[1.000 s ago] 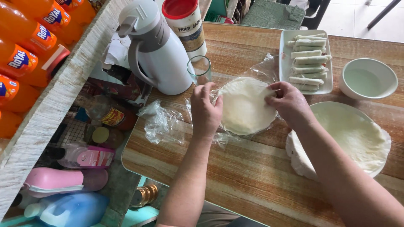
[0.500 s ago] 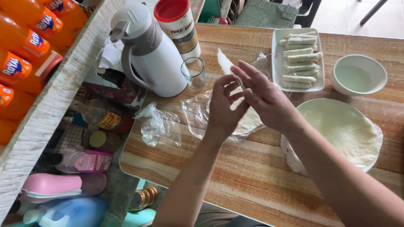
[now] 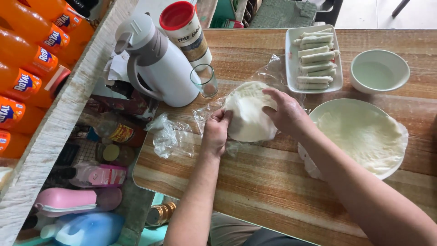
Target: Separating thin spring roll wrappers from a stack.
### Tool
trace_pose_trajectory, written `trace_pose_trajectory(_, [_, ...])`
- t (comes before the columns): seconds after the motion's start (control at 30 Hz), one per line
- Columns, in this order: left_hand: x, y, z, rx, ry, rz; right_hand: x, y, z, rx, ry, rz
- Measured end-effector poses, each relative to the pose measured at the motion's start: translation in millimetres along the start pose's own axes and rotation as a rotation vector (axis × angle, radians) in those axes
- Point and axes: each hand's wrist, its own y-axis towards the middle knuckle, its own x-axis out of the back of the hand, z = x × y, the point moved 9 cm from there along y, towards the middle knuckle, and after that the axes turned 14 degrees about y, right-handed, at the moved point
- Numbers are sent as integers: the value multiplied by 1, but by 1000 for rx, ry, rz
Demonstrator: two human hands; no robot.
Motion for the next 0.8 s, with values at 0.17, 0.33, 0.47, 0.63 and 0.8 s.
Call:
trace_pose_trajectory(0.17, [-22, -17, -31, -130, 14, 191, -17, 23, -32, -53, 630, 294])
trace_pose_trajectory(0.33, [-63, -25, -45, -153, -73, 393, -5, -4, -3, -14, 1037, 567])
trace_pose_trajectory(0.47, [-112, -42, -44, -72, -259, 693, 35, -27, -23, 16, 1061, 622])
trace_pose_trajectory(0.63, [-163, -67, -55, -29, -234, 925, 74, -56, -14, 53, 960, 577])
trace_pose_trajectory(0.8, [-185, -44, -31, 27, -264, 864, 89, -55, -60, -159, 1126, 367])
